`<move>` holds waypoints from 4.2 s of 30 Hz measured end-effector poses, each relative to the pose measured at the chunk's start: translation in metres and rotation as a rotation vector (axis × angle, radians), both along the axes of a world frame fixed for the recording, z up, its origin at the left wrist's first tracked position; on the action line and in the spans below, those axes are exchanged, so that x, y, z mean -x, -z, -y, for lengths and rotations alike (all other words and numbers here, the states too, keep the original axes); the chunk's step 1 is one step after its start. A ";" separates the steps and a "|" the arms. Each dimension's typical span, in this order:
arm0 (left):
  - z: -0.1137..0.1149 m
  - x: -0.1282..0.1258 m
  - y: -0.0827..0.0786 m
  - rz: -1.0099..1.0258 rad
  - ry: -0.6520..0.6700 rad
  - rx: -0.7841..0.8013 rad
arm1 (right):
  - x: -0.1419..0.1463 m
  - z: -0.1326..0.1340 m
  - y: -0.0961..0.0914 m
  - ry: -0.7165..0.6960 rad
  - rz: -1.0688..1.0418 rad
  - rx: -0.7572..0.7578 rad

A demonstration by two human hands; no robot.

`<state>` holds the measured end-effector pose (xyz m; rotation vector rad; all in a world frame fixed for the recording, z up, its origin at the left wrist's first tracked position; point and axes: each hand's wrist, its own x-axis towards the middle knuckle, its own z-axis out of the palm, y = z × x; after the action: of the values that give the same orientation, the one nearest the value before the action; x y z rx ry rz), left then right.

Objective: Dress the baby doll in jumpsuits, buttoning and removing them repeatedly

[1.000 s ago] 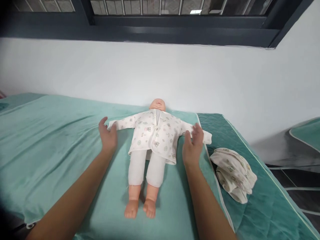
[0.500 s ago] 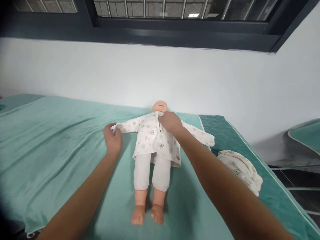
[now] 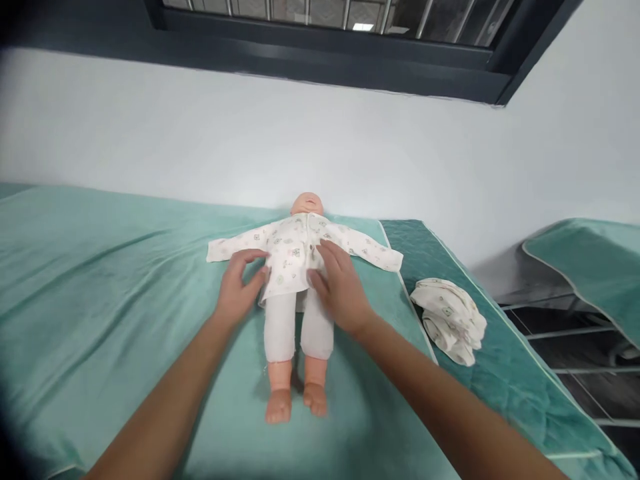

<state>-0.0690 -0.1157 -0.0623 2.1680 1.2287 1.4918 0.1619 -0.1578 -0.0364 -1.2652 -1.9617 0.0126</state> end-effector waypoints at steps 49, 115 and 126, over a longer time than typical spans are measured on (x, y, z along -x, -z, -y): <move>0.056 0.005 0.014 -0.447 -0.107 -0.017 | -0.041 0.081 0.063 0.300 -1.331 -0.010; 0.150 0.015 -0.249 -0.090 0.403 0.071 | 0.031 0.135 -0.231 -0.566 -0.251 0.251; 0.137 0.021 -0.236 0.210 0.486 0.229 | 0.027 0.113 -0.207 -0.356 -0.369 0.285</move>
<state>-0.0904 -0.2524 0.1741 1.9185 0.6966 1.2613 0.1351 -0.2708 0.1708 -0.9804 -1.8705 0.6759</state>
